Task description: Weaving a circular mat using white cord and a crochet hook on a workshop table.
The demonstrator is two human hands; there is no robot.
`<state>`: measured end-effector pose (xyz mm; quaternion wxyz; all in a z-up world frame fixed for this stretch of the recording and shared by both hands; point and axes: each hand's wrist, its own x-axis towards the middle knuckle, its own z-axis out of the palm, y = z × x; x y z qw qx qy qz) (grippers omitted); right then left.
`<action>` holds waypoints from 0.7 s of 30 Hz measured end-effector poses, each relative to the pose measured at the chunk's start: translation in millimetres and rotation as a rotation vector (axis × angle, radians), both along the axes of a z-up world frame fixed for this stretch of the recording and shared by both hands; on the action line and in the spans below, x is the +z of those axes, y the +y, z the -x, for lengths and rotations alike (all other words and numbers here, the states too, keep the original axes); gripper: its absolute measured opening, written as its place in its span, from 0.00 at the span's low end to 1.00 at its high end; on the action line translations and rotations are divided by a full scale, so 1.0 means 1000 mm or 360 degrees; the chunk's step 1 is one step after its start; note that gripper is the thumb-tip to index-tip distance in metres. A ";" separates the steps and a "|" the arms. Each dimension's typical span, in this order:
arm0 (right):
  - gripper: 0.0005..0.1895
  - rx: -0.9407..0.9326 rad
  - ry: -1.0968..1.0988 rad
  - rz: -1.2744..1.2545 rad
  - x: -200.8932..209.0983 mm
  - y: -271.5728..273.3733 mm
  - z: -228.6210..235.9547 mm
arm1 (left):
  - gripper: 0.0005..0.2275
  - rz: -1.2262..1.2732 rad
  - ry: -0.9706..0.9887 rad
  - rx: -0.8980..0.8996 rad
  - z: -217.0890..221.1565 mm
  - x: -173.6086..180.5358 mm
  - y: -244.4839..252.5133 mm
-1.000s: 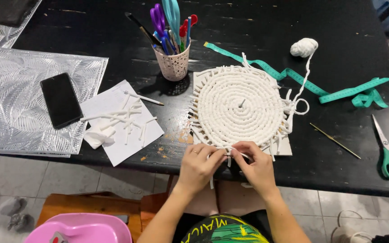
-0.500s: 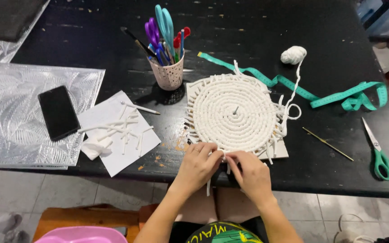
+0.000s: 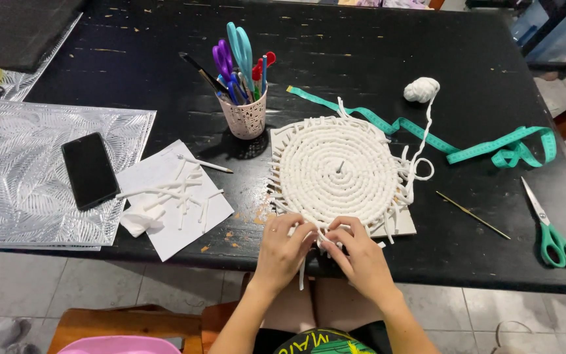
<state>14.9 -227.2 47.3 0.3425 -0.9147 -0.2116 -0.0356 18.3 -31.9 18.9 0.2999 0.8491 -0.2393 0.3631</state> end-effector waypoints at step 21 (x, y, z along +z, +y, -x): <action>0.12 -0.0123 0.0081 -0.0088 -0.001 0.001 0.004 | 0.21 -0.0437 0.0217 0.0293 0.035 0.016 -0.001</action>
